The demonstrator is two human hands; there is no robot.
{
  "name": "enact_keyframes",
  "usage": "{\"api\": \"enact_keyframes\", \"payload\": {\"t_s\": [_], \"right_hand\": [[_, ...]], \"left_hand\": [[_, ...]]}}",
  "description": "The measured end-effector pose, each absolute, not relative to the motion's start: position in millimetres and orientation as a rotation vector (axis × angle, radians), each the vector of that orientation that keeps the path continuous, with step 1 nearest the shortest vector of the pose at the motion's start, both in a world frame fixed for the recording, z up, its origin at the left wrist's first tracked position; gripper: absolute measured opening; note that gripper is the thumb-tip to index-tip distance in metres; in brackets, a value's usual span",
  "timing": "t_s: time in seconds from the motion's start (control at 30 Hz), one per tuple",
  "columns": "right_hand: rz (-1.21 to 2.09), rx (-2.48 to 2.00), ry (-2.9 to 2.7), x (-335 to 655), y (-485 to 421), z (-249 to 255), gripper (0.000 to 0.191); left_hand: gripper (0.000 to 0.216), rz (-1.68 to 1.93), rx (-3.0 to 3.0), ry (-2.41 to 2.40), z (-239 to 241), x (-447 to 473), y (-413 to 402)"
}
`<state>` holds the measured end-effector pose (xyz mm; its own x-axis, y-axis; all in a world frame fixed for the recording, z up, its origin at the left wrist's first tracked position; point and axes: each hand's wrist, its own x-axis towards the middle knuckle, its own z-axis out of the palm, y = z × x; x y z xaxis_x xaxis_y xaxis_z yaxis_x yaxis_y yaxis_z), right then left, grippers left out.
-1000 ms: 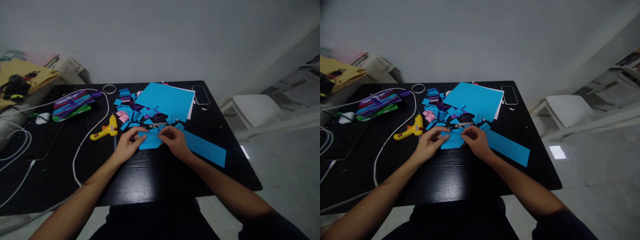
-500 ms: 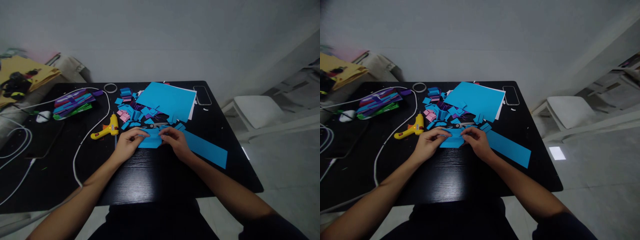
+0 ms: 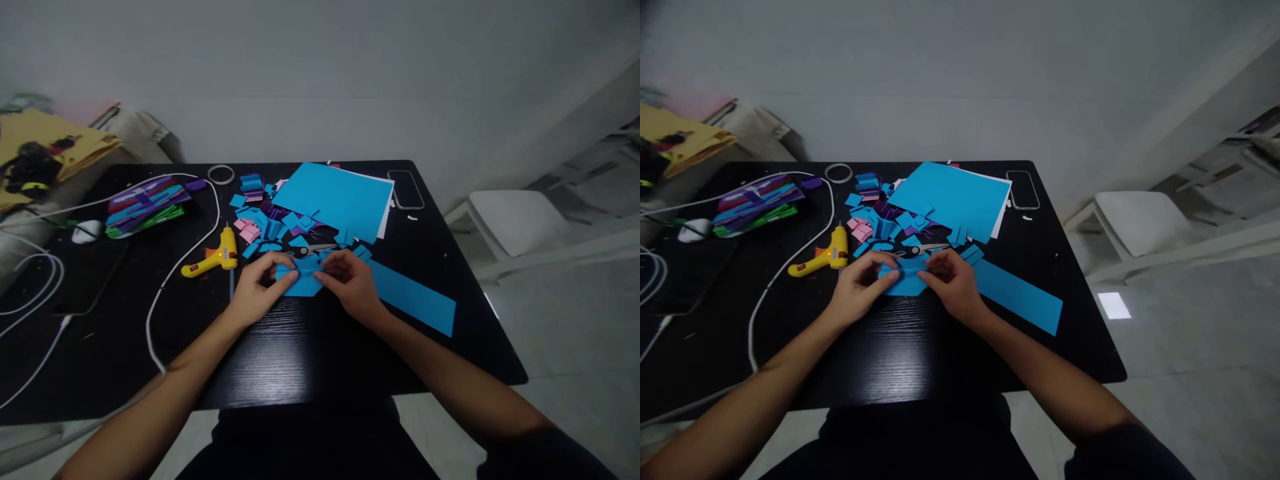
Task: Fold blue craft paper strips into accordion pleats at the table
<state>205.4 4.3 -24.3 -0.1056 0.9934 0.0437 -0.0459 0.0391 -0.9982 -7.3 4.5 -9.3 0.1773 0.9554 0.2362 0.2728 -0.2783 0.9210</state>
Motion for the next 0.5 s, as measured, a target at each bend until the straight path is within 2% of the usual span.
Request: {"api": "enact_keyframes", "payload": {"t_s": [0.23,0.5], "right_hand": [[1.354,-1.15,-1.256,206.0,1.9,-18.4,0.036],[1.497,-1.131,-1.294,203.5,3.4,-20.8,0.032]], "left_hand": [[0.02,1.136,1.709,1.291,-17.0,-4.9,5.1],[0.02,1.153,1.667,1.301,-13.0,-2.9,2.9]]}}
